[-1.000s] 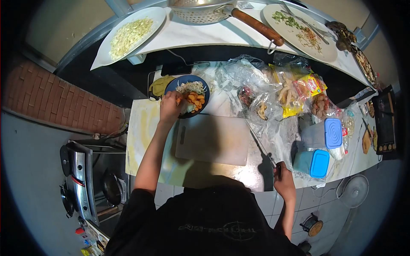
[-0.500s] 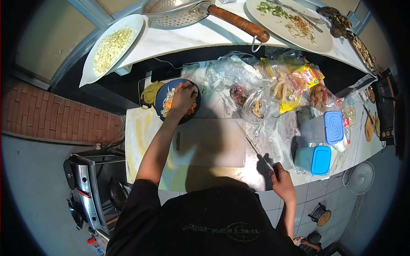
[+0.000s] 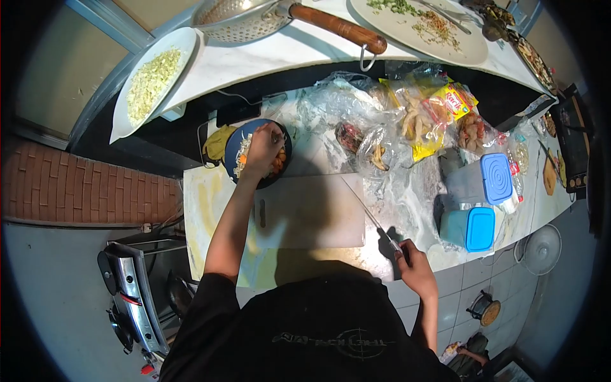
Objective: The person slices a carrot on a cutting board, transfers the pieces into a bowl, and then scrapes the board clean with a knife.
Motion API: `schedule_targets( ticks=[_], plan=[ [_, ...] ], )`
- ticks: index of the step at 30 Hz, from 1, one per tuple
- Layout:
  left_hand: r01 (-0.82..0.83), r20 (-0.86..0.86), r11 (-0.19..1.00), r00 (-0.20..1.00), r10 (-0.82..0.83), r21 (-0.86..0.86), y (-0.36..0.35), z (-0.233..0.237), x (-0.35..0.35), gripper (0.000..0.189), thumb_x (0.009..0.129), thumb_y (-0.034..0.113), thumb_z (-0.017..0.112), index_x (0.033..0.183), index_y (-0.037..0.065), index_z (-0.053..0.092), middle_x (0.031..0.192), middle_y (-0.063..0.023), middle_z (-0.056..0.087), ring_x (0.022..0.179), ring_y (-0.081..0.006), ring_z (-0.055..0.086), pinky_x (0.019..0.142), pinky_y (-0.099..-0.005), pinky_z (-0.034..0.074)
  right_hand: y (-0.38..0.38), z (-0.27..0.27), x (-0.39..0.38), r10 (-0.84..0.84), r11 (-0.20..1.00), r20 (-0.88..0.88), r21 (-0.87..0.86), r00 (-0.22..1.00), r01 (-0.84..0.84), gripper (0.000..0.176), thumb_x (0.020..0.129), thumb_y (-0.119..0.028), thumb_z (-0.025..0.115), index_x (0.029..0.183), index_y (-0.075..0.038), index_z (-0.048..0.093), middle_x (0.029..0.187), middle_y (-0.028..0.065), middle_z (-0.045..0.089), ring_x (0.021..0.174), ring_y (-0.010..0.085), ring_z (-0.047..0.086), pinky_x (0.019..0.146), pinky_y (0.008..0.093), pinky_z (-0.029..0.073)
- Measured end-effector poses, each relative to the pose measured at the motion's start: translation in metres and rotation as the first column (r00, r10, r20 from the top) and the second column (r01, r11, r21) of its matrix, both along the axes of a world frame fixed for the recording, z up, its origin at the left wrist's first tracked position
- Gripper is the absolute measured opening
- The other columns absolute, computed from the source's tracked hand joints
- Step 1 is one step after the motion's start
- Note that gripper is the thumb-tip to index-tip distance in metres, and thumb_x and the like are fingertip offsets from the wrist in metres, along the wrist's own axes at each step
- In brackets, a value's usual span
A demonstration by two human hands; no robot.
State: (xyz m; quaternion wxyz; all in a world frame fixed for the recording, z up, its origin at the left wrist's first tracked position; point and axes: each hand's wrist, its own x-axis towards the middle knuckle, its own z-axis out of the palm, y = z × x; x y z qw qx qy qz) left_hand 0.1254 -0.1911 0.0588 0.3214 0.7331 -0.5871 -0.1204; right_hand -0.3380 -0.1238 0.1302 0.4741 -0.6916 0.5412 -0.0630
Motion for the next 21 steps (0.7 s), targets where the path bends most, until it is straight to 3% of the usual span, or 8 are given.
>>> schedule_targets(
  ticks=[1,2,4,7,11,21],
  plan=[
    [-0.027,-0.154,1.0,0.988,0.029,0.016,0.001,0.004,-0.003,0.016,0.08,0.005,0.074,0.092,0.0,0.064,0.089,-0.0144,0.064,0.082,-0.0247,0.066,0.075,-0.0345,0.052,0.0,0.001,0.001,0.003,0.999,-0.019,0.032,1.0,-0.003,0.02,0.094,-0.013,0.058,0.106,0.002,0.055,0.069,0.0226,0.061,0.059,0.0349,0.06,0.059,0.0435,0.044],
    [-0.029,-0.148,1.0,0.989,0.03,0.012,0.001,0.006,0.0,0.016,0.08,0.005,0.074,0.092,0.0,0.064,0.089,-0.0144,0.064,0.082,-0.0247,0.066,0.075,-0.0345,0.052,0.001,0.001,0.001,0.007,0.997,-0.04,0.071,0.999,-0.004,0.02,0.094,-0.014,0.059,0.106,0.002,0.055,0.067,0.0217,0.06,0.057,0.0334,0.059,0.058,0.0429,0.044],
    [0.009,0.059,0.999,0.998,-0.006,-0.049,0.001,0.006,0.002,0.016,0.081,0.005,0.075,0.093,0.002,0.066,0.09,-0.0124,0.064,0.087,-0.0269,0.064,0.081,-0.0365,0.05,0.004,-0.008,0.001,0.001,1.0,0.007,0.028,1.0,-0.001,0.019,0.094,-0.014,0.059,0.105,0.002,0.056,0.065,0.0207,0.059,0.056,0.032,0.058,0.057,0.0426,0.043],
    [0.0,0.163,0.999,0.987,0.007,-0.047,0.005,0.009,-0.011,0.015,0.077,0.005,0.075,0.09,0.005,0.067,0.094,-0.0102,0.063,0.097,-0.0335,0.058,0.091,-0.0405,0.045,0.008,-0.009,0.0,-0.003,1.0,0.03,0.018,1.0,0.002,0.019,0.095,-0.015,0.059,0.105,0.001,0.056,0.062,0.0193,0.057,0.054,0.0297,0.057,0.055,0.042,0.042],
    [0.041,0.189,0.997,0.981,-0.028,-0.062,-0.002,-0.02,0.0,0.013,0.076,0.006,0.076,0.087,0.008,0.069,0.099,-0.0088,0.061,0.1,-0.0325,0.056,0.09,-0.0409,0.045,0.012,-0.006,-0.001,0.008,0.999,0.02,0.035,1.0,-0.009,0.019,0.095,-0.016,0.059,0.105,0.0,0.056,0.062,0.0187,0.058,0.054,0.0286,0.057,0.055,0.0412,0.041],
    [-0.01,0.237,0.999,0.971,0.018,-0.036,-0.001,-0.005,-0.011,0.011,0.077,0.006,0.074,0.085,0.008,0.066,0.1,-0.0055,0.061,0.103,-0.0297,0.055,0.09,-0.045,0.042,0.014,-0.022,-0.007,-0.056,0.998,0.071,0.026,0.996,0.054,0.018,0.095,-0.016,0.058,0.105,-0.001,0.057,0.063,0.0182,0.057,0.054,0.0283,0.056,0.054,0.0404,0.04]
  ],
)
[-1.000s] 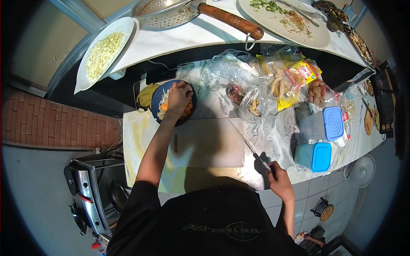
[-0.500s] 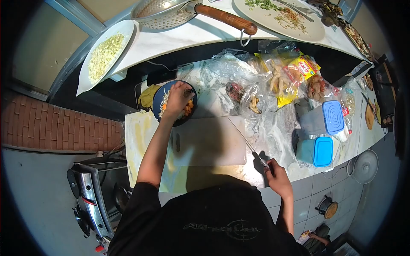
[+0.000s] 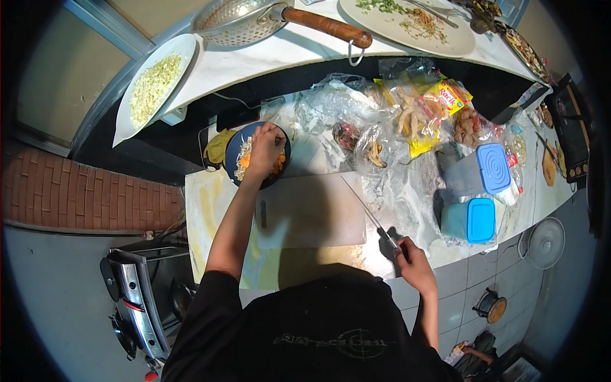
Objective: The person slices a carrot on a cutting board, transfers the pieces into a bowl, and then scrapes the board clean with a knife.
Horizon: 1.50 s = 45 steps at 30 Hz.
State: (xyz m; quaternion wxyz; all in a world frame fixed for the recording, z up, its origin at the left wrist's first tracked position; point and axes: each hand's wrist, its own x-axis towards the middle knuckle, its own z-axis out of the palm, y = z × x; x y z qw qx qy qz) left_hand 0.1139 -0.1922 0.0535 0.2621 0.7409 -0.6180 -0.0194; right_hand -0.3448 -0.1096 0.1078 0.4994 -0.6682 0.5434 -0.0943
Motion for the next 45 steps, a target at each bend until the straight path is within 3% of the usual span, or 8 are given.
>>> schedule_targets(
  ticks=[5,7,14,23,28,31,34,45],
  plan=[
    [-0.02,-0.082,0.999,0.996,0.016,-0.045,0.002,0.014,-0.005,0.015,0.08,0.004,0.072,0.09,0.007,0.062,0.095,-0.0057,0.063,0.1,-0.0269,0.057,0.089,-0.0419,0.044,0.0,0.004,0.005,0.049,0.999,-0.047,0.025,0.998,-0.047,0.019,0.095,-0.017,0.059,0.105,-0.002,0.056,0.061,0.0162,0.055,0.053,0.0248,0.054,0.053,0.0397,0.039],
    [-0.022,-0.423,0.987,0.905,-0.047,-0.157,0.006,0.023,-0.006,0.012,0.085,0.002,0.069,0.092,0.005,0.061,0.088,-0.0055,0.065,0.091,-0.0233,0.059,0.082,-0.0354,0.047,0.001,0.005,0.007,0.043,0.998,-0.021,0.04,0.999,-0.042,0.015,0.097,-0.017,0.058,0.103,-0.003,0.055,0.059,0.0071,0.047,0.054,0.0146,0.043,0.052,0.0355,0.034],
    [-0.043,-0.459,0.964,0.884,-0.086,-0.263,0.048,0.058,-0.049,0.001,0.093,0.001,0.064,0.093,0.002,0.064,0.085,-0.0014,0.067,0.079,-0.0082,0.059,0.075,-0.0253,0.046,0.004,-0.003,0.007,0.028,0.999,-0.015,0.046,1.0,-0.027,0.018,0.097,-0.019,0.057,0.104,-0.002,0.056,0.058,0.0136,0.052,0.051,0.0213,0.049,0.053,0.0381,0.038],
    [0.087,-0.586,0.995,0.804,-0.103,-0.055,0.106,-0.025,-0.146,0.006,0.089,0.007,0.069,0.091,0.003,0.066,0.085,-0.0094,0.066,0.079,-0.0214,0.063,0.074,-0.0329,0.05,0.03,-0.01,0.005,0.034,0.993,-0.007,0.115,0.999,-0.033,0.028,0.103,-0.029,0.057,0.103,0.0,0.056,0.066,0.0035,0.051,0.061,0.0117,0.045,0.056,0.0316,0.038],
    [0.09,-0.353,0.983,0.925,-0.141,-0.157,0.123,-0.032,-0.154,0.013,0.086,0.005,0.07,0.097,0.005,0.064,0.097,-0.0119,0.061,0.097,-0.0327,0.057,0.087,-0.0414,0.048,0.044,-0.026,0.002,0.011,0.996,0.041,0.092,0.999,-0.014,0.03,0.104,-0.03,0.054,0.103,0.0,0.056,0.064,0.0031,0.05,0.059,0.0107,0.044,0.054,0.0305,0.037],
    [0.071,-0.319,0.983,0.939,-0.124,-0.172,0.128,-0.046,-0.151,0.018,0.084,0.004,0.07,0.1,0.006,0.063,0.101,-0.0126,0.06,0.097,-0.0342,0.056,0.087,-0.0427,0.048,0.051,-0.026,0.01,0.005,0.998,0.001,0.057,1.0,-0.005,0.03,0.105,-0.029,0.053,0.105,0.001,0.057,0.061,0.0061,0.05,0.056,0.0141,0.045,0.054,0.033,0.038],
    [0.096,-0.303,0.966,0.938,-0.168,-0.239,0.129,-0.054,-0.15,0.016,0.084,0.004,0.07,0.098,0.005,0.063,0.097,-0.0122,0.059,0.096,-0.0342,0.056,0.086,-0.0434,0.048,0.055,-0.016,0.021,0.048,0.998,-0.015,-0.044,0.999,-0.049,0.03,0.104,-0.027,0.05,0.112,0.002,0.056,0.068,0.0275,0.061,0.071,0.0465,0.063,0.063,0.0492,0.046],
    [0.016,-0.274,0.971,0.958,-0.083,-0.237,0.127,-0.062,-0.166,0.01,0.08,0.004,0.073,0.087,0.008,0.067,0.084,-0.0062,0.06,0.084,-0.0271,0.057,0.077,-0.0389,0.046,0.058,-0.016,0.029,0.1,0.994,-0.045,-0.026,0.994,-0.101,0.03,0.104,-0.028,0.05,0.106,0.002,0.055,0.061,0.0248,0.058,0.062,0.0461,0.061,0.059,0.0497,0.044]
  ],
)
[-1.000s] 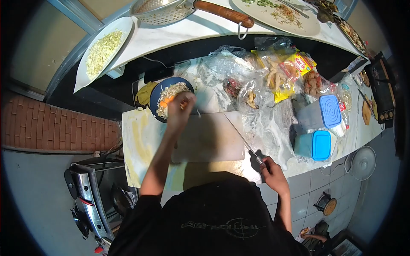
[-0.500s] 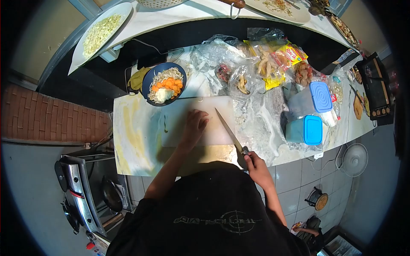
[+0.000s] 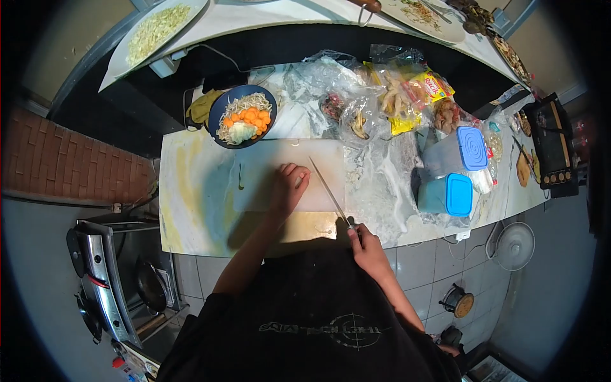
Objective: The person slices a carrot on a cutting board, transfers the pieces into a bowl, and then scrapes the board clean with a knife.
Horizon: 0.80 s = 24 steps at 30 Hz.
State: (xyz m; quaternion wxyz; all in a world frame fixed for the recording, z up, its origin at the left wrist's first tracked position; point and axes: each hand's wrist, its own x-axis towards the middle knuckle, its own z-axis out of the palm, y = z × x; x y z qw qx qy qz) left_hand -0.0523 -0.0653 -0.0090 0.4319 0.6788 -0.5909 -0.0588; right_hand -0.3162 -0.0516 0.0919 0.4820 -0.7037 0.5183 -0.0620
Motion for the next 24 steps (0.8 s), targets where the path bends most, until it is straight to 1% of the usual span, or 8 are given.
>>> schedule_targets(
  ticks=[2,4,7,8,10,11,13,24],
  plan=[
    [-0.02,-0.026,1.0,0.999,0.02,0.005,0.0,-0.002,0.0,0.009,0.081,0.004,0.072,0.086,0.009,0.065,0.083,-0.006,0.059,0.085,-0.0277,0.057,0.078,-0.0398,0.046,0.001,0.003,0.002,-0.012,1.0,-0.034,-0.006,0.999,0.012,0.031,0.104,-0.028,0.05,0.105,0.003,0.056,0.061,0.0253,0.058,0.063,0.0474,0.061,0.059,0.051,0.044],
    [-0.023,-0.048,1.0,0.999,0.023,-0.012,0.001,0.001,-0.001,0.009,0.081,0.005,0.072,0.085,0.009,0.064,0.084,-0.0055,0.058,0.084,-0.0272,0.057,0.078,-0.0402,0.045,0.002,0.006,0.001,0.008,0.996,-0.064,-0.087,0.998,-0.014,0.033,0.105,-0.029,0.049,0.104,0.003,0.056,0.064,0.0284,0.059,0.068,0.0506,0.061,0.061,0.055,0.045],
    [-0.056,-0.049,0.998,0.997,0.054,-0.035,0.001,0.003,-0.004,0.008,0.082,0.006,0.071,0.085,0.009,0.064,0.083,-0.0048,0.057,0.084,-0.0267,0.057,0.079,-0.04,0.044,0.001,0.013,0.002,0.05,0.991,-0.087,-0.119,0.995,-0.061,0.033,0.104,-0.028,0.049,0.103,0.004,0.056,0.07,0.0315,0.061,0.075,0.0527,0.061,0.064,0.0583,0.045],
    [-0.061,-0.058,0.997,0.997,0.059,-0.035,0.001,0.003,-0.004,0.008,0.082,0.006,0.071,0.085,0.009,0.064,0.083,-0.0048,0.057,0.084,-0.0267,0.057,0.079,-0.04,0.044,0.001,0.012,0.002,0.056,0.991,-0.096,-0.119,0.994,-0.067,0.033,0.104,-0.028,0.049,0.103,0.004,0.056,0.07,0.0315,0.061,0.075,0.0527,0.061,0.064,0.0583,0.045],
    [-0.078,-0.015,0.996,0.997,0.077,-0.049,0.002,0.006,-0.004,0.01,0.08,0.004,0.073,0.085,0.008,0.066,0.081,-0.0034,0.06,0.082,-0.0243,0.059,0.077,-0.0373,0.045,0.001,0.009,0.002,0.039,0.986,-0.109,-0.156,0.993,-0.055,0.035,0.105,-0.029,0.05,0.094,0.003,0.054,0.068,0.0307,0.058,0.067,0.0514,0.056,0.06,0.0516,0.042],
    [-0.084,-0.02,0.995,0.996,0.083,-0.049,0.002,0.007,-0.004,0.01,0.08,0.004,0.073,0.085,0.008,0.066,0.081,-0.0034,0.06,0.082,-0.0243,0.059,0.077,-0.0373,0.045,-0.001,0.011,0.003,0.045,0.986,-0.114,-0.156,0.992,-0.062,0.035,0.105,-0.029,0.05,0.094,0.003,0.054,0.068,0.0307,0.058,0.067,0.0514,0.056,0.06,0.0516,0.042],
    [-0.066,-0.049,0.998,0.997,0.066,0.001,0.004,0.008,-0.004,0.007,0.083,0.008,0.071,0.085,0.009,0.064,0.084,-0.0033,0.057,0.087,-0.0255,0.058,0.081,-0.0392,0.044,-0.005,0.016,0.006,0.081,0.99,-0.172,-0.103,0.982,-0.1,0.032,0.104,-0.026,0.05,0.098,0.005,0.054,0.07,0.0327,0.061,0.074,0.0539,0.06,0.062,0.059,0.045],
    [-0.064,-0.041,0.998,0.997,0.064,-0.012,0.004,0.005,-0.004,0.007,0.082,0.009,0.071,0.084,0.009,0.065,0.082,-0.0032,0.057,0.086,-0.0252,0.058,0.08,-0.039,0.044,-0.005,0.011,0.009,0.097,0.986,-0.17,-0.119,0.981,-0.118,0.033,0.105,-0.026,0.048,0.098,0.005,0.055,0.068,0.0327,0.06,0.071,0.0534,0.061,0.061,0.0599,0.046]
  ],
)
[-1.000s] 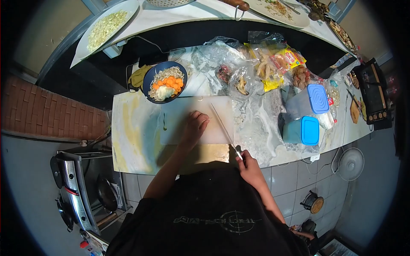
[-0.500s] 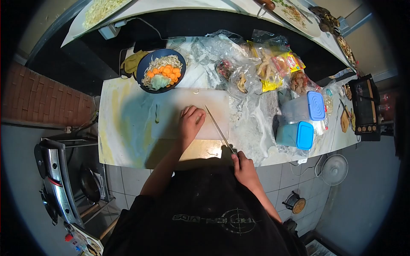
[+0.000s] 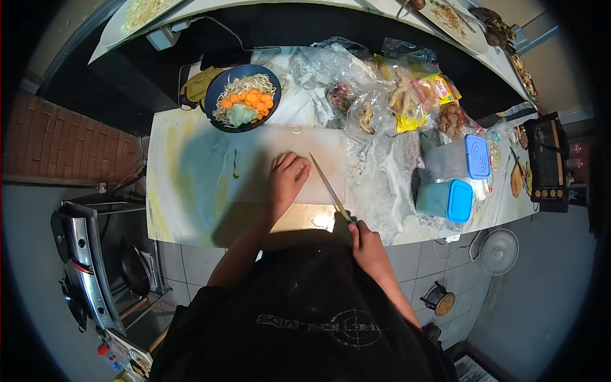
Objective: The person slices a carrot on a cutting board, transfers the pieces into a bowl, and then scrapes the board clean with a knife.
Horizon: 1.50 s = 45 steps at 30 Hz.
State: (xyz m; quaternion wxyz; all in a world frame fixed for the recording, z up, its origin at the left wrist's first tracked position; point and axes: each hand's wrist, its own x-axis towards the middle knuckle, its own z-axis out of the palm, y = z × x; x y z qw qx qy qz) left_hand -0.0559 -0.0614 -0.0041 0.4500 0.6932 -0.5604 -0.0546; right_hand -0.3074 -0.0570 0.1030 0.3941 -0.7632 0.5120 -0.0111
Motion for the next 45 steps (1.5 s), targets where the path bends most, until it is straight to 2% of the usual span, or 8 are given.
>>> schedule_targets(
  ticks=[7,17,20,29,32,38,40,45],
  plan=[
    [0.004,0.017,1.0,1.0,-0.004,0.0,-0.001,0.003,0.001,0.006,0.083,0.01,0.071,0.084,0.009,0.065,0.082,-0.004,0.056,0.084,-0.0262,0.057,0.079,-0.0389,0.044,-0.011,0.015,0.011,0.056,0.998,-0.191,-0.015,0.98,-0.06,0.033,0.107,-0.029,0.043,0.104,0.002,0.054,0.075,0.0349,0.062,0.078,0.0562,0.06,0.067,0.0623,0.046],
    [-0.002,0.012,1.0,1.0,0.002,0.018,0.002,0.003,0.003,0.007,0.084,0.007,0.069,0.086,0.007,0.063,0.086,-0.0066,0.056,0.088,-0.0291,0.056,0.081,-0.0408,0.045,-0.022,0.0,0.01,0.068,0.996,-0.129,-0.043,0.989,-0.074,0.034,0.107,-0.029,0.043,0.1,0.002,0.055,0.075,0.035,0.061,0.078,0.0558,0.059,0.067,0.0618,0.046],
    [-0.023,-0.027,1.0,0.999,0.024,0.02,0.003,0.002,0.008,0.007,0.084,0.005,0.068,0.087,0.006,0.062,0.087,-0.0082,0.056,0.089,-0.0312,0.056,0.081,-0.0421,0.045,-0.021,0.006,0.004,0.077,0.997,-0.141,0.016,0.987,-0.075,0.034,0.106,-0.03,0.042,0.107,0.001,0.055,0.077,0.0332,0.065,0.08,0.0544,0.063,0.07,0.0612,0.05],
    [0.046,-0.063,0.999,0.997,-0.045,0.017,0.006,0.004,0.013,0.008,0.086,0.003,0.068,0.09,0.003,0.061,0.093,-0.0115,0.056,0.093,-0.0332,0.057,0.083,-0.0426,0.047,-0.021,0.002,0.007,0.023,1.0,-0.074,0.006,0.997,-0.022,0.033,0.106,-0.028,0.046,0.098,0.002,0.057,0.076,0.0329,0.061,0.079,0.0536,0.059,0.066,0.0587,0.044],
    [0.054,-0.121,0.995,0.992,-0.044,0.08,0.008,0.005,0.017,0.009,0.087,0.003,0.067,0.094,0.003,0.06,0.095,-0.0119,0.055,0.094,-0.0336,0.057,0.082,-0.0431,0.048,-0.024,-0.001,0.01,0.016,1.0,-0.097,-0.005,0.995,-0.016,0.033,0.106,-0.028,0.046,0.101,0.002,0.059,0.077,0.0325,0.061,0.08,0.053,0.06,0.067,0.057,0.045],
    [0.093,0.047,0.995,0.994,-0.095,0.046,0.016,0.012,0.026,0.022,0.087,0.001,0.066,0.109,0.004,0.061,0.099,-0.0127,0.056,0.093,-0.0335,0.058,0.081,-0.0417,0.05,-0.024,0.001,0.0,-0.02,0.998,-0.019,0.062,1.0,0.021,0.035,0.106,-0.029,0.047,0.108,0.003,0.063,0.078,0.0318,0.061,0.082,0.0516,0.06,0.069,0.0518,0.046],
    [0.117,-0.057,0.988,0.992,-0.111,0.099,0.014,0.014,0.024,0.032,0.087,0.001,0.066,0.119,0.004,0.06,0.102,-0.0141,0.057,0.093,-0.0327,0.059,0.082,-0.0411,0.051,-0.025,-0.002,-0.003,-0.029,1.0,0.026,0.012,0.999,0.029,0.035,0.106,-0.03,0.047,0.103,0.003,0.06,0.076,0.0326,0.062,0.081,0.0521,0.062,0.068,0.0583,0.046],
    [0.066,-0.102,0.992,0.993,-0.055,0.108,0.015,0.029,0.033,0.037,0.09,0.001,0.065,0.126,0.004,0.058,0.101,-0.012,0.06,0.088,-0.0274,0.06,0.084,-0.0379,0.051,-0.024,0.004,-0.007,-0.077,0.996,0.028,0.043,0.997,0.076,0.036,0.106,-0.03,0.048,0.105,0.004,0.062,0.078,0.0331,0.062,0.081,0.0522,0.061,0.067,0.0555,0.046]
  ],
)
